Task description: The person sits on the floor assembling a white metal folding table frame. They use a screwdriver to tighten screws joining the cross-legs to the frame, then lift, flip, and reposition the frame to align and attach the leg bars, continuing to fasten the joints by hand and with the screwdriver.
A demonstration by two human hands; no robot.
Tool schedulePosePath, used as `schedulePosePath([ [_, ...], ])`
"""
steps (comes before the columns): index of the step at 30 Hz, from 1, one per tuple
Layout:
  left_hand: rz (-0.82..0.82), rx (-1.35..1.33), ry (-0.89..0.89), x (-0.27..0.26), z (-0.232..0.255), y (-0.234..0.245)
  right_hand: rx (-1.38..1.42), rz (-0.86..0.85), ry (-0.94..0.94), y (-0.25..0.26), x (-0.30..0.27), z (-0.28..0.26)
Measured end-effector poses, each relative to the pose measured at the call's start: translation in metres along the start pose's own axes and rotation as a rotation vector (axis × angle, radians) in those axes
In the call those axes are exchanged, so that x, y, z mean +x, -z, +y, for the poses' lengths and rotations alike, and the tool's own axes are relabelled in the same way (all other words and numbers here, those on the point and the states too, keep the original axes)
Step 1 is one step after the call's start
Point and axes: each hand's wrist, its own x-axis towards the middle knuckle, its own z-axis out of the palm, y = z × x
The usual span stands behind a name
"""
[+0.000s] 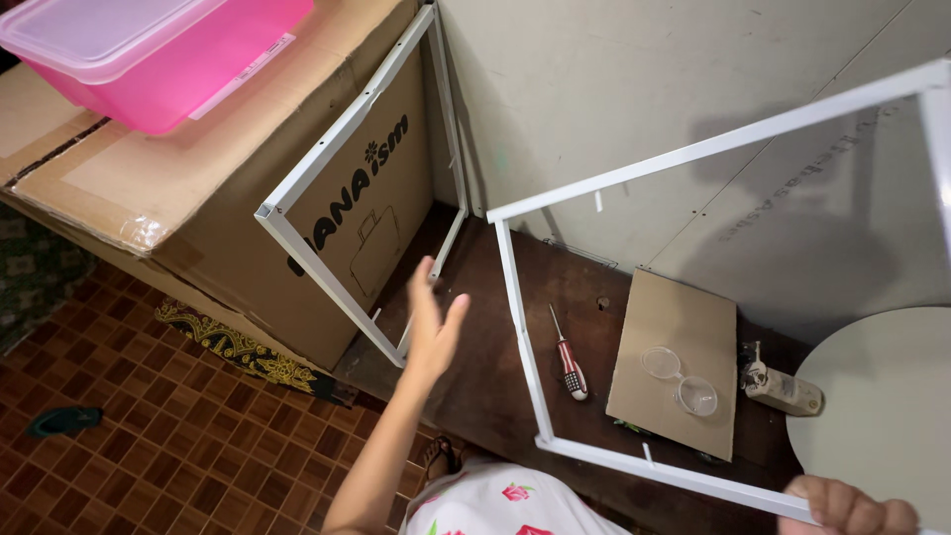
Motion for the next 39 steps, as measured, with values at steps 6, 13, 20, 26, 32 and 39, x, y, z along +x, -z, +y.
schedulePosePath([
  [6,-0.410,-0.451,0.465,0.032,-0.058,-0.077,0.661,0.350,-0.140,-0.020,-0.040,0.031],
  [13,-0.072,-0.764,0.320,0.072,-0.031,-0.107,0.523,0.326,-0.186,-0.042,-0.053,0.055],
  [20,-0.129,-0.673,-0.207,0.115,0.083,-0.065,0.770,0.747,-0.746,-0.150,-0.129,0.097],
  [26,-0.341,-0.404,-0.535,0.120,0.162,-0.029,0.798,0.711,-1.308,-0.169,-0.148,0.117],
  [32,-0.476,-0.039,-0.905,0.114,0.193,-0.017,0.592,0.709,-1.550,-0.166,-0.140,0.114],
  [39,-0.577,-0.040,-1.036,0.109,0.187,-0.014,0.571,0.815,-1.495,-0.159,-0.133,0.118],
])
